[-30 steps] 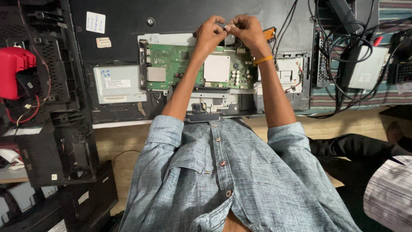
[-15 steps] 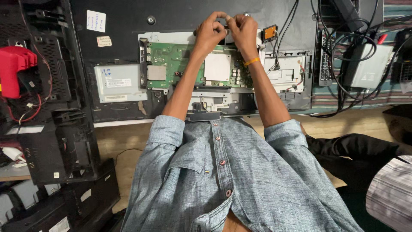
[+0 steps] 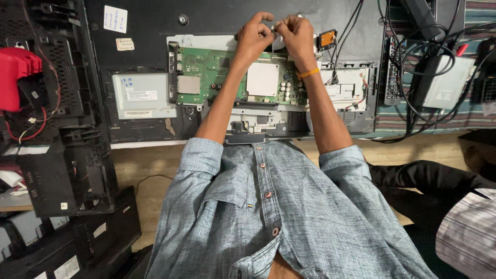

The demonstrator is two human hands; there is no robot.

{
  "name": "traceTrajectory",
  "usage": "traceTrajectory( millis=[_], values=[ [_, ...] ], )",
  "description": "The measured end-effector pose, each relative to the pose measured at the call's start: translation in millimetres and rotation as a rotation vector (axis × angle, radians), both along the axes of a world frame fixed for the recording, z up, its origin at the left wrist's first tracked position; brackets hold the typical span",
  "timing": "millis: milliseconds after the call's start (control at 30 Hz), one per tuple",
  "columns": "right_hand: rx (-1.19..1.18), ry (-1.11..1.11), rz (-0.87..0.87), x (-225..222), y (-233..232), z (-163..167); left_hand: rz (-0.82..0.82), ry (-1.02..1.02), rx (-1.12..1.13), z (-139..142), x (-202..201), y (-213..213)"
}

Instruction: The person works on an opened flat-screen TV on a repair bench, manipulating components and connectors on the mainboard by hand, then attaches a cable and uses a multimeter on the board. They reposition the TV chassis and continue handling the board and its wiring.

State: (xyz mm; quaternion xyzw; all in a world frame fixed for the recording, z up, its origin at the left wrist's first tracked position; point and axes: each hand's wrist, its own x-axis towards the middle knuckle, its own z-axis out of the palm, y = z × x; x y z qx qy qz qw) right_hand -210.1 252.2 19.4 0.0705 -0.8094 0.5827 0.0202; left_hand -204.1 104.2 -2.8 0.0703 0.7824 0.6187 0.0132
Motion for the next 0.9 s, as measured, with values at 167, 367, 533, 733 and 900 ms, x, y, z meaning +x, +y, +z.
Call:
traceTrajectory(
  millis=[167,367,533,733,900],
  values=[
    [0.241,0.079,-0.150,1.6,-3.3,-1.0,-0.010,-0.003,0.034,-1.7,-1.3,-0.3],
    [-0.433,-0.402,0.000,-0.5,14.2,4.8,-0.011,0.030,0.037,-5.4,-3.1,-0.1],
    [-0.208,-0.046,0.088,2.4,12.0,-1.0,-0.023,0.102,0.023,-5.7,-1.1,0.2],
    [0.138,0.061,-0.086,2.2,0.5,1.4,-0.013,0.046,0.039,-1.7,0.9,-1.6],
    [0.196,-0.042,-0.166,-5.1,0.9,5.4,-0.029,0.044,0.076,-0.4,1.7,-2.0]
  ],
)
